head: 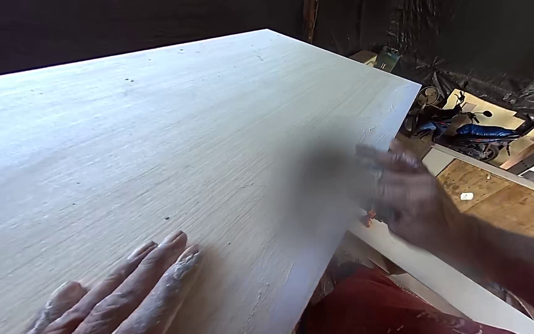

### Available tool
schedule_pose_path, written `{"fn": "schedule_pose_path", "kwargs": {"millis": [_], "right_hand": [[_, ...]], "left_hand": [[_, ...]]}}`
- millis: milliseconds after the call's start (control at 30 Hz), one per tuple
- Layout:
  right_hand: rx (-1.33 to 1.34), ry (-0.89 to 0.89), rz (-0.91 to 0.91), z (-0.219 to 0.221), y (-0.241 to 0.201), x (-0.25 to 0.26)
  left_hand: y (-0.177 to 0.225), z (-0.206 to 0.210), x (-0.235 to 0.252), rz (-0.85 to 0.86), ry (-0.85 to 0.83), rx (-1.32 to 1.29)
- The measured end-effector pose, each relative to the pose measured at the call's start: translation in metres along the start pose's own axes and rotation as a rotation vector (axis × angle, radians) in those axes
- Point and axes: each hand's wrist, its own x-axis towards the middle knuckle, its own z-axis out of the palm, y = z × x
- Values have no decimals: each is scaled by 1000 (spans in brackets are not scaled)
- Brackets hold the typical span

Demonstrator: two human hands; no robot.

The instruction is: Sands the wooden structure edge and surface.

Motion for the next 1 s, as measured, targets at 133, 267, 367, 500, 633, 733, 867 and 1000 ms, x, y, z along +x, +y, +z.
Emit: {"fn": "schedule_pose_path", "kwargs": {"millis": [133,267,367,500,633,733,867,1000], "right_hand": [[-88,-19,137,-3,9,4],[-17,4,44,-2,5,-3],[-82,6,156,-8,18,0],[27,18,37,-8,-4,-6],[-7,22,87,-8,2,-2],[86,13,-12,-8,-8,-7],[-29,13,130,-11,12,2],[62,9,9,-11,-2,-3]], "left_hand": [[-11,9,-5,2,18,24],[-6,1,-1,29,-20,22],[-5,2,-3,7,-9,32],[-44,35,-16,89,136,74],[-33,26,-13,68,110,85],[-37,29,-15,72,125,65],[-35,31,-13,58,136,100],[-8,6,-6,-6,13,28]]}}
